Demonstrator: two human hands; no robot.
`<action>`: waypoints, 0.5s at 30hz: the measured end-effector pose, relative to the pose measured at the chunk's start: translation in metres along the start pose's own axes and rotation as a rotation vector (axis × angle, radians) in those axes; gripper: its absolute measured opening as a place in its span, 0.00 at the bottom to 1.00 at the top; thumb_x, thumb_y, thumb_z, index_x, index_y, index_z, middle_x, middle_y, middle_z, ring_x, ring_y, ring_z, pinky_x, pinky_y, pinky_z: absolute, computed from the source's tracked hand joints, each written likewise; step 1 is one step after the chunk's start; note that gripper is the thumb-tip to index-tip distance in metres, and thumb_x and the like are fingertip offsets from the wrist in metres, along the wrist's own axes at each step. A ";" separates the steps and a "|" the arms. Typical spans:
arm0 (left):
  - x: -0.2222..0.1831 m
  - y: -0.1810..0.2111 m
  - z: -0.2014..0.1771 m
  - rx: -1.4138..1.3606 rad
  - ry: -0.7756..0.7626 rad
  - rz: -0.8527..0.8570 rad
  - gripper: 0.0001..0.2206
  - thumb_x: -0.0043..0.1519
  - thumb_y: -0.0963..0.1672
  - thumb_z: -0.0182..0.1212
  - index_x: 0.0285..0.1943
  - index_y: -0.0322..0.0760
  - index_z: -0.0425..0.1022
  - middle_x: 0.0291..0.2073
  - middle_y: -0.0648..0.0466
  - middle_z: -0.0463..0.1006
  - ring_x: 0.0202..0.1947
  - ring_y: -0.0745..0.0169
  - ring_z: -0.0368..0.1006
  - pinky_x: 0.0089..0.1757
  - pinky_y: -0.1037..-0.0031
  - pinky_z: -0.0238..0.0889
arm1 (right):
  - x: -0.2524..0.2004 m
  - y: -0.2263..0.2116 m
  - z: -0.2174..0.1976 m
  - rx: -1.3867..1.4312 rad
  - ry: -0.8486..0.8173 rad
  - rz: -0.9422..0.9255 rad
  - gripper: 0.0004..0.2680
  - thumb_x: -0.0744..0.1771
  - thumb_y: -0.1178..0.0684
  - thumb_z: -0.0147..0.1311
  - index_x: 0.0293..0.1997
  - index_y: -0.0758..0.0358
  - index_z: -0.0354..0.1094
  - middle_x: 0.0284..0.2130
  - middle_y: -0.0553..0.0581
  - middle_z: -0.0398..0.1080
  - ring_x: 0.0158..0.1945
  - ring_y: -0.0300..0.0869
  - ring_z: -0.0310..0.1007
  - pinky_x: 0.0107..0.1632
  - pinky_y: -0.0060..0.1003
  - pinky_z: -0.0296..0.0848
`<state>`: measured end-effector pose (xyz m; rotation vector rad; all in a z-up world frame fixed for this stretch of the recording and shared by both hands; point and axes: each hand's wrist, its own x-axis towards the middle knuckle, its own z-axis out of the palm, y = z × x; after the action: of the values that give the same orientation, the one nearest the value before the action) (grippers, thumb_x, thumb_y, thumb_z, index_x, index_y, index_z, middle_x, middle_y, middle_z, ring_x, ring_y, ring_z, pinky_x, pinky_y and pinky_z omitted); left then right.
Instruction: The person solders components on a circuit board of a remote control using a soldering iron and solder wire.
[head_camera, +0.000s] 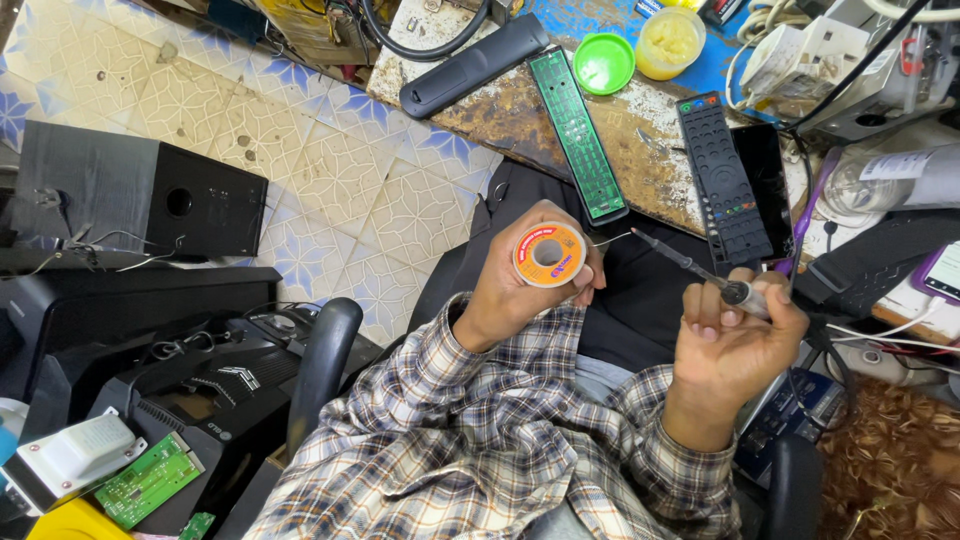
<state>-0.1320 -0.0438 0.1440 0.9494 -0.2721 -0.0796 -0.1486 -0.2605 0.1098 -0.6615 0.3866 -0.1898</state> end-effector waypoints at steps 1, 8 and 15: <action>0.000 -0.001 0.000 0.000 -0.003 0.006 0.12 0.63 0.41 0.65 0.47 0.34 0.63 0.32 0.43 0.74 0.28 0.57 0.71 0.32 0.73 0.68 | 0.000 0.000 0.000 0.005 0.014 0.000 0.04 0.64 0.51 0.54 0.29 0.54 0.66 0.19 0.48 0.52 0.15 0.37 0.41 0.24 0.33 0.44; 0.001 -0.004 0.001 -0.010 0.000 -0.002 0.12 0.63 0.40 0.65 0.47 0.34 0.63 0.33 0.45 0.74 0.31 0.57 0.72 0.32 0.73 0.69 | -0.001 -0.002 0.000 -0.011 -0.055 0.001 0.05 0.64 0.50 0.54 0.29 0.52 0.63 0.18 0.46 0.48 0.16 0.36 0.40 0.24 0.31 0.44; 0.001 -0.003 0.002 -0.003 0.000 -0.006 0.12 0.63 0.40 0.65 0.47 0.34 0.63 0.33 0.44 0.73 0.31 0.57 0.72 0.32 0.73 0.69 | 0.000 -0.002 -0.002 -0.006 -0.075 -0.001 0.04 0.65 0.50 0.53 0.30 0.51 0.63 0.18 0.46 0.49 0.16 0.36 0.40 0.24 0.31 0.44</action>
<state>-0.1314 -0.0473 0.1424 0.9476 -0.2691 -0.0851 -0.1491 -0.2628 0.1095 -0.6726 0.3152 -0.1649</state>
